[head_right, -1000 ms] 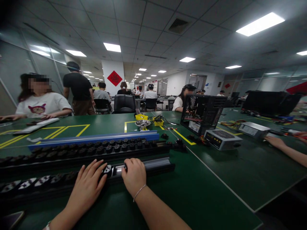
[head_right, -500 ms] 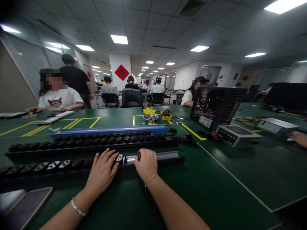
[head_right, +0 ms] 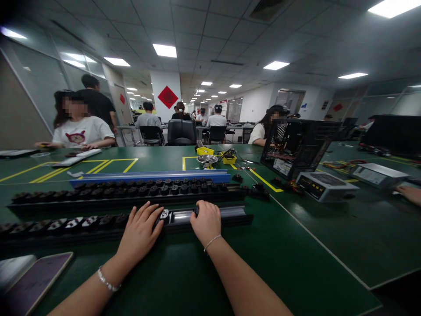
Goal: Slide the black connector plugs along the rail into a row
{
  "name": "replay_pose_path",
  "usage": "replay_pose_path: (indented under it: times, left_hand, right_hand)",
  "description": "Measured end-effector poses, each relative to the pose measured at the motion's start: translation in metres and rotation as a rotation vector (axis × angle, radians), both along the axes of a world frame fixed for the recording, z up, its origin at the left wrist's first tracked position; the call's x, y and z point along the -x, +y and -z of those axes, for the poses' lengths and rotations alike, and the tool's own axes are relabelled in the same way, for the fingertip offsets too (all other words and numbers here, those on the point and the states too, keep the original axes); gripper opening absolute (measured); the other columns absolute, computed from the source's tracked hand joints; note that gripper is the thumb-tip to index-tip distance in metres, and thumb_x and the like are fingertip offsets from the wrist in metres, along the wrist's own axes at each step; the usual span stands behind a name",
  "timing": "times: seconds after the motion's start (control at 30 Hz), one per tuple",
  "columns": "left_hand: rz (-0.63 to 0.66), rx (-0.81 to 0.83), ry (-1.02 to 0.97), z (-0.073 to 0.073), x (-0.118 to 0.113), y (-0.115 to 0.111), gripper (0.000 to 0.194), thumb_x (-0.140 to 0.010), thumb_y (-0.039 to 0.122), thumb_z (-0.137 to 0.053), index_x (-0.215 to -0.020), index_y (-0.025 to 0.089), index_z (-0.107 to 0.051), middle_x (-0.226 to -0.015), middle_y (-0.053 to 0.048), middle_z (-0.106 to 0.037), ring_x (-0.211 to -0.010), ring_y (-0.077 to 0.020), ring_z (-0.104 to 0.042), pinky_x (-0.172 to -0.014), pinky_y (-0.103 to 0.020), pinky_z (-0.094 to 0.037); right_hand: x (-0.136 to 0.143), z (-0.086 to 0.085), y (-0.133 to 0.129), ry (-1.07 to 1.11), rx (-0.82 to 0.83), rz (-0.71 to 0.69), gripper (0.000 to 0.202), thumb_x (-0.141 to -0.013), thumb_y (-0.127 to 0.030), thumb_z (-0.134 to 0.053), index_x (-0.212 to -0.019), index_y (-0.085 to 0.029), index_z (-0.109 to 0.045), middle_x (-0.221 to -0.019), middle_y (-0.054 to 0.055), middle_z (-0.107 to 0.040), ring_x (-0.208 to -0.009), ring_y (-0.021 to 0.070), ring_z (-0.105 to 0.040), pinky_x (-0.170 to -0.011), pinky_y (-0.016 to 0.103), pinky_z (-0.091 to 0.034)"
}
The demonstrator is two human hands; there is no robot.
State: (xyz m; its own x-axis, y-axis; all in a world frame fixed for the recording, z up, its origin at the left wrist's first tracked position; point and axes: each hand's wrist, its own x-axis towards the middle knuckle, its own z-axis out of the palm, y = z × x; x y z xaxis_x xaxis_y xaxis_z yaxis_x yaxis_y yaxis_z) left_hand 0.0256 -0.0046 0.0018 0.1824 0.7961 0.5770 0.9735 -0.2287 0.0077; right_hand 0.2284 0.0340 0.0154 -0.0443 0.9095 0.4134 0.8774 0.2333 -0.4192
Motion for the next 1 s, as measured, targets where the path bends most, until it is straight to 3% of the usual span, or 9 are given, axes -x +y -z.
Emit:
replay_pose_path:
  times: [1.0]
  left_hand:
    - [0.014,-0.035,0.033,0.007,0.007,0.005,0.038,-0.085,0.038,-0.042,-0.117,0.023,-0.055,-0.122,-0.005,-0.058,-0.122,-0.0246,-0.043,-0.106,-0.047,-0.025]
  right_hand:
    - [-0.012,-0.006,0.002,-0.069,0.109,0.037,0.011,-0.075,-0.024,-0.051,-0.081,-0.018,-0.059,-0.087,0.005,-0.062,-0.090,0.0184,-0.052,-0.079,0.027,-0.035]
